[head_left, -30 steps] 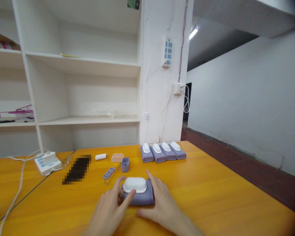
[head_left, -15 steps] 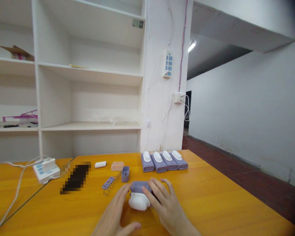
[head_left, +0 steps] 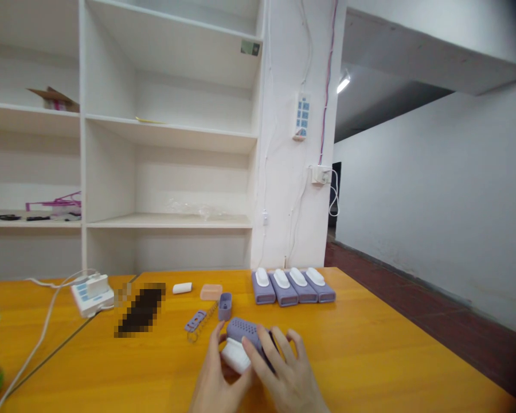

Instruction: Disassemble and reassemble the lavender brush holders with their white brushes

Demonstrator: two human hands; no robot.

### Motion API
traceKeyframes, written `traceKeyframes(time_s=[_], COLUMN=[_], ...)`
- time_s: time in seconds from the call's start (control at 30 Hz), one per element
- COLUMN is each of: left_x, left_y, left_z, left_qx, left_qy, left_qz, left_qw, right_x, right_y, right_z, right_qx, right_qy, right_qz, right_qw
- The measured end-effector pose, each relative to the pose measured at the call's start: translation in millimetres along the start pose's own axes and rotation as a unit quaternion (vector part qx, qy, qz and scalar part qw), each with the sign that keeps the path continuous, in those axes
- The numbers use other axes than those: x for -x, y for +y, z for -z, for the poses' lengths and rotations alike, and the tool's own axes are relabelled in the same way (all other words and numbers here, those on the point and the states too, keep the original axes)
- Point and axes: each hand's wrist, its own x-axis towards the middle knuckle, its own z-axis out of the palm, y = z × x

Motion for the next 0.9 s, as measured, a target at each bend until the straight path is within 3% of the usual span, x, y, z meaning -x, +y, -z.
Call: traceKeyframes(time_s=[0.17, 0.37, 0.53, 0.63, 0.73, 0.83, 0.9], left_x=[0.7, -2.8, -6.4, -11.9, -16.9, -18.5, -17.5], left_y=[-3.9, -4.5, -8.2, -13.2, -17.8, -17.8, -13.6], left_z=[-3.3, 6.4, 21.2, 31.1, 37.2, 39.1, 39.4], left_qx=[0.047, 0.063, 0.058, 0.074, 0.083, 0.078, 0.078], left_qy=[0.018, -0.015, -0.098, -0.185, -0.261, -0.274, -0.274], left_qz=[-0.008, -0.026, -0.056, -0.075, -0.113, -0.123, -0.113], left_qw=[0.999, 0.998, 0.992, 0.977, 0.955, 0.951, 0.952], right_x=[-11.0, -11.4, -4.6, 3.7, 12.4, 17.0, 17.2], right_y=[-5.9, -4.4, 1.1, 4.1, 5.9, 7.9, 9.4], right_z=[0.4, 3.2, -3.6, -9.6, -13.6, -14.2, -13.5], right_qx=[0.078, 0.055, -0.041, -0.135, -0.241, -0.329, -0.363], right_qy=[0.116, 0.135, 0.140, 0.104, -0.009, -0.108, -0.129], right_qz=[-0.006, 0.036, 0.064, 0.072, -0.006, -0.089, -0.101], right_qw=[0.990, 0.989, 0.987, 0.983, 0.970, 0.934, 0.917])
